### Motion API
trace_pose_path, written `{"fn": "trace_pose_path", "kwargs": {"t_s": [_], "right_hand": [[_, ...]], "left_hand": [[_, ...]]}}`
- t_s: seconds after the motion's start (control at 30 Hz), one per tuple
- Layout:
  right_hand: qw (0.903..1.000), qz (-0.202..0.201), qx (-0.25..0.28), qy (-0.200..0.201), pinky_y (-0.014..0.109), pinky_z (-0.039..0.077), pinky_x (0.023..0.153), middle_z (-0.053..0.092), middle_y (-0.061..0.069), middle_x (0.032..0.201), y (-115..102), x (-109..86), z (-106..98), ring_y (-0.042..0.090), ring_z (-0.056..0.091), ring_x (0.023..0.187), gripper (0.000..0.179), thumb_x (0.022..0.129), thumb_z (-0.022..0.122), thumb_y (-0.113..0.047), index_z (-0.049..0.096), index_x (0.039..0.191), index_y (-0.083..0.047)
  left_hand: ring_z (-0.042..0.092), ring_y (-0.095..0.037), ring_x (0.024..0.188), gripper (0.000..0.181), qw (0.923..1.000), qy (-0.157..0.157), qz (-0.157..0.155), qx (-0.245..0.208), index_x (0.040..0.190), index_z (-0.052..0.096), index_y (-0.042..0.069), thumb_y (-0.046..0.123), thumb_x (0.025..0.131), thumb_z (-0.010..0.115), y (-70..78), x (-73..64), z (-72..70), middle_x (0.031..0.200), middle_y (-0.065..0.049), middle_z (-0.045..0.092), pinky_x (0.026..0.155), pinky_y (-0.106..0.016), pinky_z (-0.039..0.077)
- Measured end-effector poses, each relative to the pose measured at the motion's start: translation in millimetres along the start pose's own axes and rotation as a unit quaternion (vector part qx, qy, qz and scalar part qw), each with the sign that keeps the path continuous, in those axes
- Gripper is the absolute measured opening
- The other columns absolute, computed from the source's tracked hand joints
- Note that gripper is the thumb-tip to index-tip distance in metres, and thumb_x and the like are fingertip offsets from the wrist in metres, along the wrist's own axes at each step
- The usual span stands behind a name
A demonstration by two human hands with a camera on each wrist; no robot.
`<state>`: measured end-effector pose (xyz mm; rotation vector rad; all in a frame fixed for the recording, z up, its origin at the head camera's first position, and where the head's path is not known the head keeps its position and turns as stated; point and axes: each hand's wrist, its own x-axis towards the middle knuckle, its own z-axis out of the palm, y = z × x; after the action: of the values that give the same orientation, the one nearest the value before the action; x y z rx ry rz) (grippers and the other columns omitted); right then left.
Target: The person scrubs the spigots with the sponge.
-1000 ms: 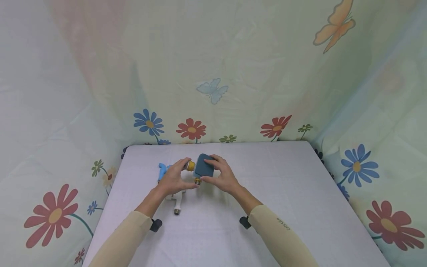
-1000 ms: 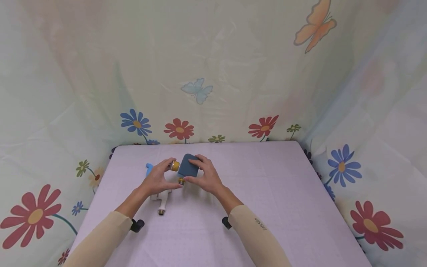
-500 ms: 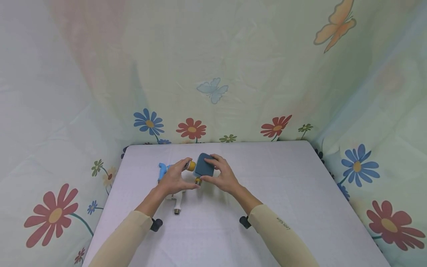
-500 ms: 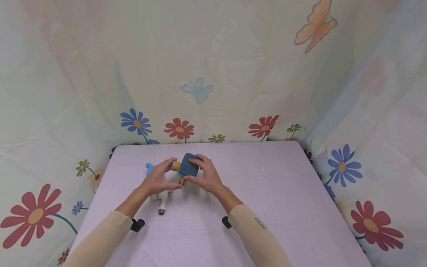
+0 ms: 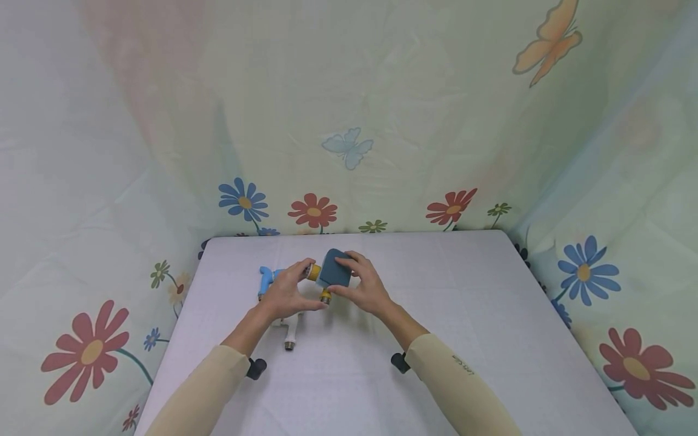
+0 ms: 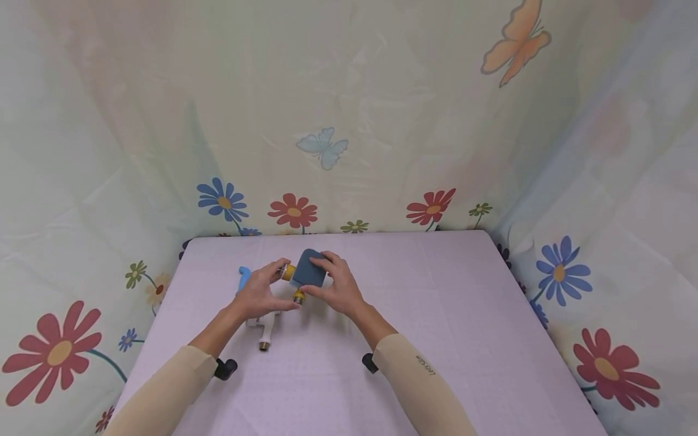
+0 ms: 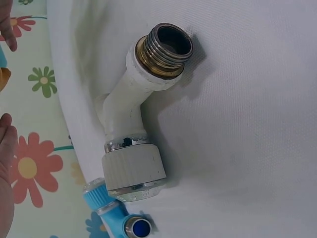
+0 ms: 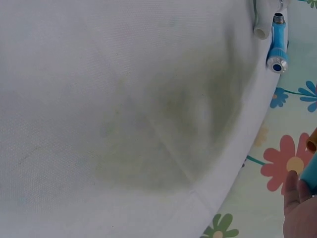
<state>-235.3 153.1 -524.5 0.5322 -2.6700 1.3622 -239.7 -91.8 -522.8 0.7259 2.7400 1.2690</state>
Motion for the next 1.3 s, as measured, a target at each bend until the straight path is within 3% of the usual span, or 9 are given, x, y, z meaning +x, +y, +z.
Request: {"fn": "trace_pose_path", "kwargs": {"t_s": [0.23, 0.83, 1.3], "right_hand": [[0.9999, 0.009, 0.006, 0.004, 0.058, 0.052, 0.107, 0.042, 0.012, 0.162, -0.9, 0.9, -0.8, 0.036, 0.044, 0.144, 0.072, 0.083, 0.089, -0.037, 0.060, 0.146, -0.017], [0.9964, 0.051, -0.054, 0.040, 0.048, 0.056, 0.105, 0.044, 0.012, 0.160, -2.7, 3.7, -2.0, 0.034, 0.048, 0.141, 0.073, 0.084, 0.086, -0.045, 0.060, 0.147, -0.018], [0.9936, 0.071, -0.067, 0.056, 0.051, 0.055, 0.106, 0.044, 0.015, 0.160, 0.2, 5.2, -2.5, 0.037, 0.048, 0.142, 0.076, 0.083, 0.085, -0.052, 0.060, 0.147, -0.019]], "left_hand": [[0.060, -0.036, 0.136, 0.104, 1.0000, 0.003, 0.002, -0.003, 0.154, 0.045, 0.022, 0.053, 0.068, 0.095, -0.3, 0.1, 0.9, 0.152, -0.008, 0.055, 0.107, -0.053, 0.054], [0.060, -0.033, 0.137, 0.100, 0.9999, 0.001, 0.009, -0.005, 0.152, 0.046, 0.026, 0.050, 0.069, 0.096, 1.0, -0.5, 2.7, 0.149, -0.003, 0.058, 0.108, -0.052, 0.054], [0.059, -0.032, 0.137, 0.101, 0.9999, -0.002, 0.012, 0.005, 0.153, 0.045, 0.025, 0.047, 0.069, 0.097, 5.2, -1.6, 2.9, 0.152, -0.004, 0.056, 0.108, -0.051, 0.054]]}}
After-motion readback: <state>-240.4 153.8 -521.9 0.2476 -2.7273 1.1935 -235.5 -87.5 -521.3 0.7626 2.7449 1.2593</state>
